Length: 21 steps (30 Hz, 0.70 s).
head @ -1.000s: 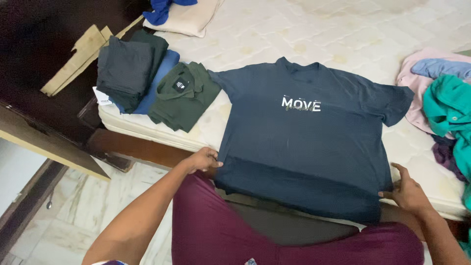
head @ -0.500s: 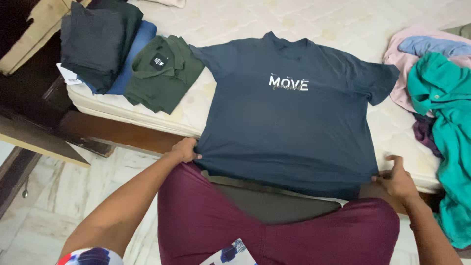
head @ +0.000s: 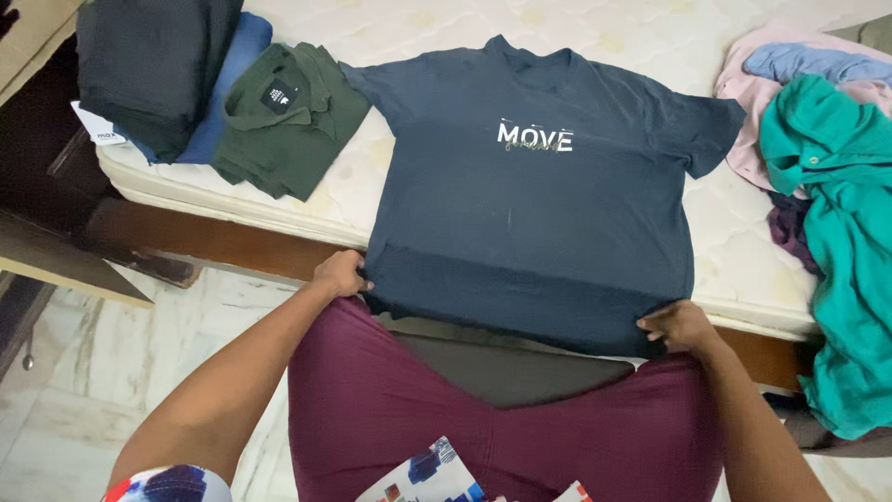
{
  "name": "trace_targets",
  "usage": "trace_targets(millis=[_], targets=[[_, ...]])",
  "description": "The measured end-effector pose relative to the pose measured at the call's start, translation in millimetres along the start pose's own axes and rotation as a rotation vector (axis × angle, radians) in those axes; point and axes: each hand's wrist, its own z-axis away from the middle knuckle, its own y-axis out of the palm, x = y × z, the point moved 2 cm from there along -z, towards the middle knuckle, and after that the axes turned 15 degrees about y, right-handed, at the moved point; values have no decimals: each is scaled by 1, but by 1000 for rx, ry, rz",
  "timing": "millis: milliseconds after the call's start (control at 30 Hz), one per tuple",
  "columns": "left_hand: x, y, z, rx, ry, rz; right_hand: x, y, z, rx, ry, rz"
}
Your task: The person folds several shirts on a bed. They smooth and fold a dark gray t-shirt, then a green polo shirt, and finally a light blue patterned t-shirt, stacking each folded item on the left side of the bed.
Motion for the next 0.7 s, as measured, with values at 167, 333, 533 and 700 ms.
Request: trace_targets(millis=[167, 333, 533, 700], targets=[[-5, 0, -1, 1, -94, -109, -44, -13, 3, 18, 296, -13], [-22, -12, 4, 8, -129, -141, -70, -22, 17, -91, 242, 178], [-40, -48, 18, 11, -155, -121, -94, -36, 40, -231, 223, 486], [-62, -90, 2, -281, -46, -49, -74, -80, 41, -551, 365, 84]])
